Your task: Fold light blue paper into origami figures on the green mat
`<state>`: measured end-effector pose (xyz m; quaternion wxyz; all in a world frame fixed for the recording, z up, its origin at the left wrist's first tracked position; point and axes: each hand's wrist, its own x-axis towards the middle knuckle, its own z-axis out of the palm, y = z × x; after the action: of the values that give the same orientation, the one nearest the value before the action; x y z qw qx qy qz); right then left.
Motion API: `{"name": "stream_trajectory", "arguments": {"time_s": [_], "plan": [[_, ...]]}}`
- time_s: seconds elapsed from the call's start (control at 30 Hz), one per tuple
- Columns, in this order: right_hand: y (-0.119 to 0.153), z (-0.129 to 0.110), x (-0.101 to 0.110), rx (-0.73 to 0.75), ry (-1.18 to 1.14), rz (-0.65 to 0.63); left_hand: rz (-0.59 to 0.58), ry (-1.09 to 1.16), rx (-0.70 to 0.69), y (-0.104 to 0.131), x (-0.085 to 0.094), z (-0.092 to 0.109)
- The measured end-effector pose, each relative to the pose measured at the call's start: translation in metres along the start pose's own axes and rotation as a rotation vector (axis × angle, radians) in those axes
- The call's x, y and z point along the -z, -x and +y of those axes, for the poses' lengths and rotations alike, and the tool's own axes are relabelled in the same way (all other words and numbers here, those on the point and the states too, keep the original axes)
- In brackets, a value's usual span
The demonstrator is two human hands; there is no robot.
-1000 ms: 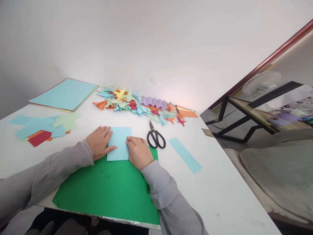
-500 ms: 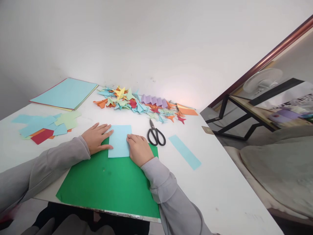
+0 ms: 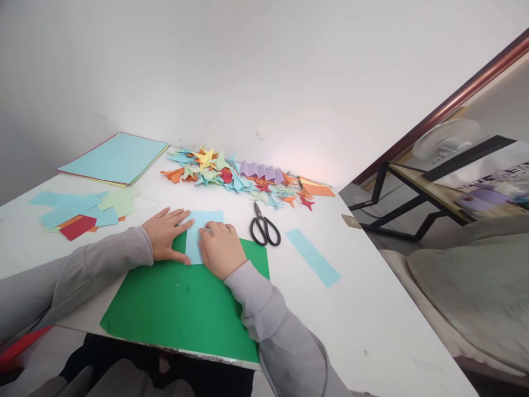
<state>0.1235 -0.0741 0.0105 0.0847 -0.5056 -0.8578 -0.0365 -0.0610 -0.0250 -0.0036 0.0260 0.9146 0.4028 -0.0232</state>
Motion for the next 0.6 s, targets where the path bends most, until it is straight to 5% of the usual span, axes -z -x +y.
{"name": "stream_trajectory", "arguments": {"time_s": [0.23, 0.6], "plan": [[-0.027, -0.025, -0.008, 0.020, 0.079, -0.049, 0.029, 0.020, 0.010, 0.000, -0.002, 0.000], [-0.013, -0.027, -0.007, 0.095, 0.073, -0.063, -0.004, 0.000, -0.005, -0.001, 0.002, 0.002]]}}
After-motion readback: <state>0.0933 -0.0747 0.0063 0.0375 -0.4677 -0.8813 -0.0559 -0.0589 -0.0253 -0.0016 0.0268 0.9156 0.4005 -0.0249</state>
